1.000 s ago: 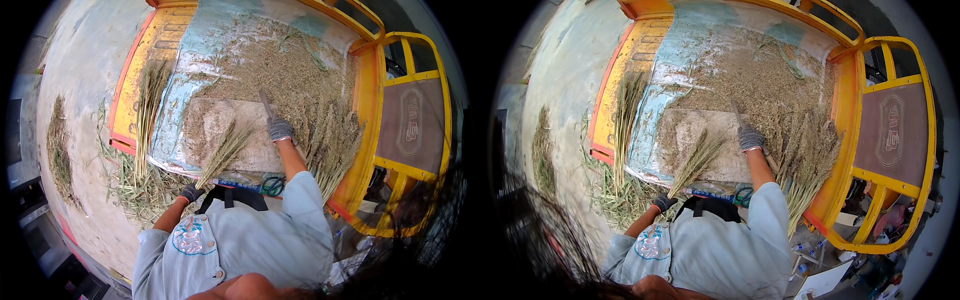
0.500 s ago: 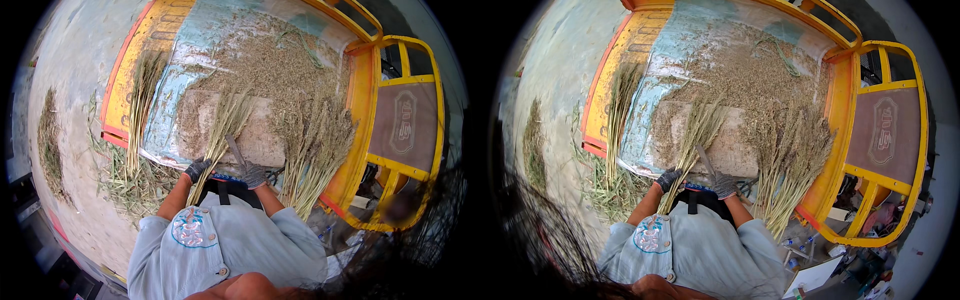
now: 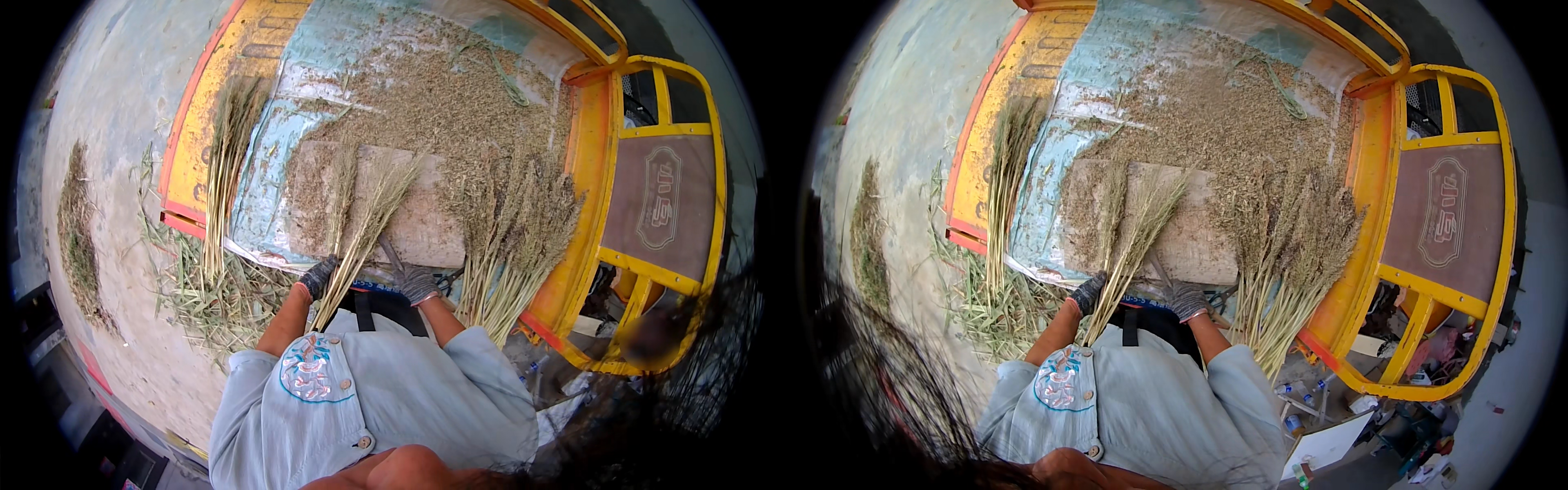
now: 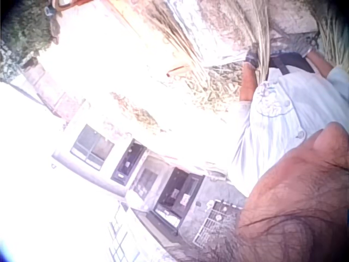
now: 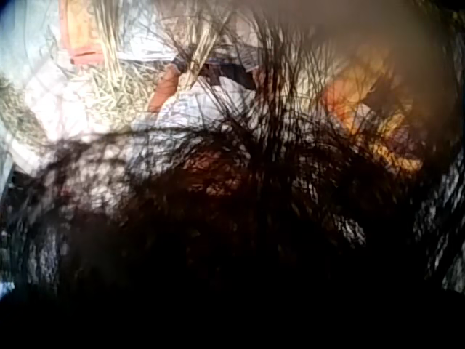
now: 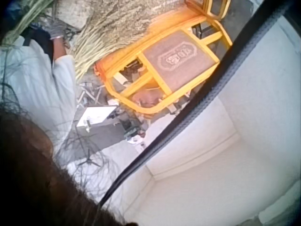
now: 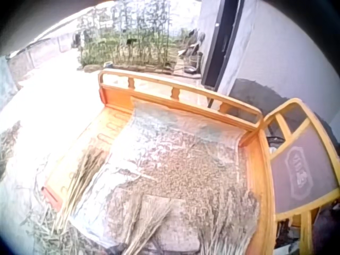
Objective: The person repeatedly strikes bundles of dried grain stalks against a wooden board on a yellow vehicle bed to separate the grain. The person holds the stalks with both hands and strikes them downward, then repositions the bundles and continues the process.
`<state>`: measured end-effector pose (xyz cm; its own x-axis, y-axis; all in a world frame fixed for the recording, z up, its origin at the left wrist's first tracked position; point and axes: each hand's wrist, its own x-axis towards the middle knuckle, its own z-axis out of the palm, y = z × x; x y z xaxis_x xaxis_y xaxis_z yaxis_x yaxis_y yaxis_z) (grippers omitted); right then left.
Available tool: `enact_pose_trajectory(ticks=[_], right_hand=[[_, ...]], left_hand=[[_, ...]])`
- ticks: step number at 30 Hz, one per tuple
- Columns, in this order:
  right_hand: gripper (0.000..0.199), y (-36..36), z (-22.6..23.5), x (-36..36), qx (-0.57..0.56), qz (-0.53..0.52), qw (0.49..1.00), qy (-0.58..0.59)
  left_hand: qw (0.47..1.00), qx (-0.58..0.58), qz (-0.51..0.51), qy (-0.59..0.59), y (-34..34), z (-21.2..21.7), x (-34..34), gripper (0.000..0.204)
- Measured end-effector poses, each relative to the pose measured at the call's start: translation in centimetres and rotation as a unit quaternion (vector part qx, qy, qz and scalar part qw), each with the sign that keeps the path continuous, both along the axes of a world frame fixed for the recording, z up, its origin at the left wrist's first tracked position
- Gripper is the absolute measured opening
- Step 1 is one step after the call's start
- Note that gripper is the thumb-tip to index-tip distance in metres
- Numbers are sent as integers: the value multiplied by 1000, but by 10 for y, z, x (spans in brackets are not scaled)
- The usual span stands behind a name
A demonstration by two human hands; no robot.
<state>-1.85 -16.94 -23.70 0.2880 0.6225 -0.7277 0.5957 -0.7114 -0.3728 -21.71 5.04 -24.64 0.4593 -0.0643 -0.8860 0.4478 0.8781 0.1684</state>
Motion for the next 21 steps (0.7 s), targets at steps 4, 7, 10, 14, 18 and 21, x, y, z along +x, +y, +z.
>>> enact_pose_trajectory(ticks=[4, 7, 10, 14, 18, 21], right_hand=[[56, -23, -54, -21, 36, 36, 994, -93], [56, -37, -87, -33, 41, 24, 995, -92], [52, -16, -46, -26, 103, -28, 992, -74], [53, -1, -22, -27, 127, -104, 986, -24], [63, 20, 16, -20, 97, -123, 988, -2], [64, 28, 45, -17, 91, -138, 986, 22]], left_hand=[[994, 101, 15, -43, -16, 32, 29, 25], [985, 165, 39, -26, -25, 50, 39, 12], [976, 215, 38, -1, -27, 32, 26, 13], [866, 440, -207, -116, -23, 36, 19, 23], [641, 564, -504, -133, -12, 36, 23, 31], [577, 643, -489, -121, -23, -6, 7, 29]])
